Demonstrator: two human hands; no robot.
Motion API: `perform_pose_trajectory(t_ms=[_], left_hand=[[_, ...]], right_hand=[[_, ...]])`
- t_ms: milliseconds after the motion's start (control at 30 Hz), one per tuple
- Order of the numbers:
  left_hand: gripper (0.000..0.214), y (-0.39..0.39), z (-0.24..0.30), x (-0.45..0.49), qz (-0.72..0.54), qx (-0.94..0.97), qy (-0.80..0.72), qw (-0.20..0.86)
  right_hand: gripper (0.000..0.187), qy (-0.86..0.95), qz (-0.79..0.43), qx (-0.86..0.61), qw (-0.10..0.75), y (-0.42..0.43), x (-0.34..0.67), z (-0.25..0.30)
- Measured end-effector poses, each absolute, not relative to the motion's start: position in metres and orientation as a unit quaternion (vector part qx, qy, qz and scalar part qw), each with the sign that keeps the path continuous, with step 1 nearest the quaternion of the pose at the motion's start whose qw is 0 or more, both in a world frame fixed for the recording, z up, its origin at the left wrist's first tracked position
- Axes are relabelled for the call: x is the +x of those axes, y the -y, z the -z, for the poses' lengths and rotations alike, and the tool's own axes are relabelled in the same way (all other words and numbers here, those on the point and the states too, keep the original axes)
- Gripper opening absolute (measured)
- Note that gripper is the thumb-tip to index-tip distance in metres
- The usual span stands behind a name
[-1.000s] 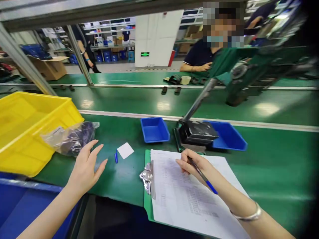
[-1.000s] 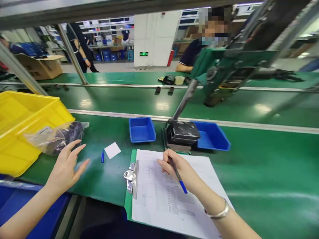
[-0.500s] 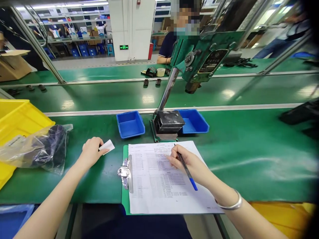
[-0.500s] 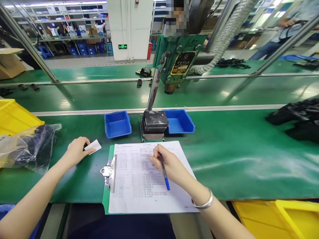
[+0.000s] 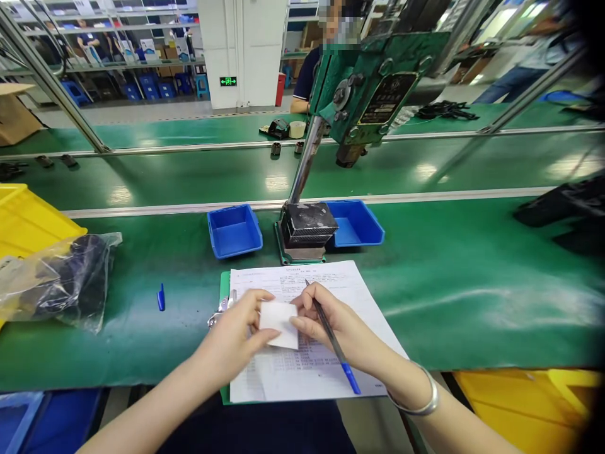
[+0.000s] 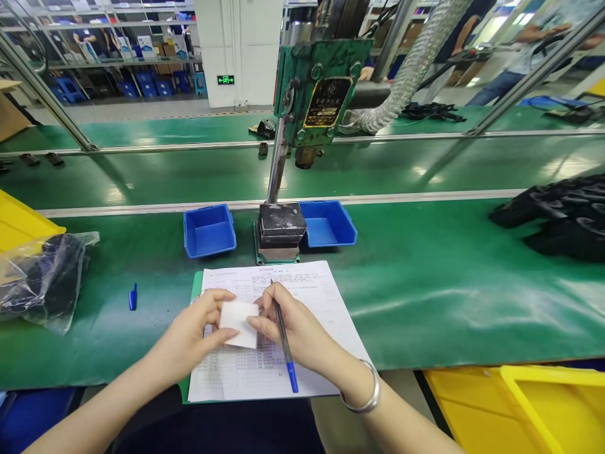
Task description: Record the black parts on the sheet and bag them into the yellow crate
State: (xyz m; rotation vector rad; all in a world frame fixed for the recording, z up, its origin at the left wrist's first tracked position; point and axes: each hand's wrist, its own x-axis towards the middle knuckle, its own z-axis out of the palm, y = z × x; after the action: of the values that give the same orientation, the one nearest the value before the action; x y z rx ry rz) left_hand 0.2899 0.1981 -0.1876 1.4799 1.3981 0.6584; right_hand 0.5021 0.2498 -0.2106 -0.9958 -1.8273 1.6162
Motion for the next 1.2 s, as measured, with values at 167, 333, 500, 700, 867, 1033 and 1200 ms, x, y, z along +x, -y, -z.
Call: perform_pose_trajectory(t_ms=[167, 333, 500, 700, 867, 1033, 1200], left_hand=[[0.05, -0.184, 0.214, 0.316, -0.235, 0.68, -0.564, 0.406], [0.074, -0.16, 0.222, 0.33, -0.207, 0.787, -0.535, 0.227], [0.057, -0.151, 0.22, 0.352, -0.135, 0.835, -0.513, 0.143], [0.061, -0.159, 0.214, 0.344, -0.156, 0.809, -0.522, 0.222], [0.047, -0.161, 0.21, 0.333, -0.179, 0.775, -0.531, 0.292], [0.013, -0.157, 0.215, 0.328, -0.331, 0.722, -0.532, 0.294], [0.017, -0.149, 0.215, 0.32, -0.445, 0.661, -0.548, 0.254]], right_hand=[[0.028, 0.68, -0.534, -0.417, 0.279, -0.247, 0.515, 0.218], [0.033, 0.655, -0.485, -0.48, 0.324, -0.263, 0.551, 0.231], [0.039, 0.589, -0.507, -0.512, 0.366, -0.273, 0.578, 0.236], [0.045, 0.496, -0.532, -0.532, 0.433, -0.271, 0.598, 0.233], [0.047, 0.407, -0.567, -0.537, 0.474, -0.268, 0.605, 0.229], [0.046, 0.334, -0.563, -0.549, 0.519, -0.271, 0.605, 0.227], [0.036, 0.318, -0.542, -0.514, 0.584, -0.275, 0.6, 0.23]])
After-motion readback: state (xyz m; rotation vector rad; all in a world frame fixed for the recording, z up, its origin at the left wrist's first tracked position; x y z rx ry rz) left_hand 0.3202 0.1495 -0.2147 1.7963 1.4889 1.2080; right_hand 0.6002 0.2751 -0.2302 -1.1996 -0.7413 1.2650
